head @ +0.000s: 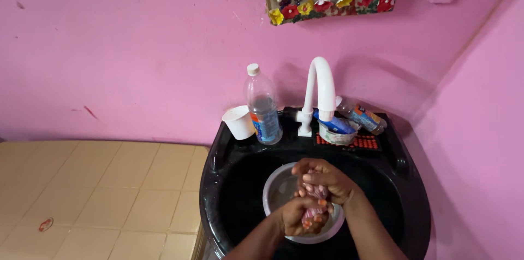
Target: The person washes a striped cloth in a metal bowl at a sink, wrings it out, and wipes a tiled table surface. They return to the sink to rinse the cloth and hands under running water.
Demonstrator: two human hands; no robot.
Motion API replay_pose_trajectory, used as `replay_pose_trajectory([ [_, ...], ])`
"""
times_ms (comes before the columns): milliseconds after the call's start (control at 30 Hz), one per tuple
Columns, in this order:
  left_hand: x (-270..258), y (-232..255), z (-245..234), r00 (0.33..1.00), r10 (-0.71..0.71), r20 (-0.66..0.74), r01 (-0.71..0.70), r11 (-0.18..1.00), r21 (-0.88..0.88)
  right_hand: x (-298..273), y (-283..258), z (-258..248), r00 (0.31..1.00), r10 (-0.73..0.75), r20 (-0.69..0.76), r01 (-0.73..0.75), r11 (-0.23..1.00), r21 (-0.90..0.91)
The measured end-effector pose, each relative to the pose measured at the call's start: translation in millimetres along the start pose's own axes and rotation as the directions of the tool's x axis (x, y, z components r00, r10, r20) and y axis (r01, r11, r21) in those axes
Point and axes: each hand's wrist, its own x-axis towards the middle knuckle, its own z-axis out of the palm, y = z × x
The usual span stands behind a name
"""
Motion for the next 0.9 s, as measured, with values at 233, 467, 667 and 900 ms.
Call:
replay_pose_trajectory([
  [233,10.0,3.3,-11.5,0.897,0.118,-0.427,0.069,0.914,0.399,10.4,17.6,-5.0,0.963,0.037,-0.265,-0.106,0.962,-0.252],
  [467,29.9,7.2,5.8,0.570,0.479,-0.668,0.161,0.732,0.662,32.3,46.6,-25.9,0.856,-0.142,-0.497,-0.077,0.916,-0.394],
  [667,41.9,5.4,2.6,0.372,0.656,-0.657,0.276,0.598,0.753,46.4,75.4,-53.3,0.709,-0.224,-0.669,-0.166,0.869,-0.467],
  [900,40.5,13.6,21.8,0.360,0.582,-0.729,0.478,0.555,0.680,53.5,89.3,-54.7,0.540,-0.347,-0.767,-0.260,0.798,-0.544],
])
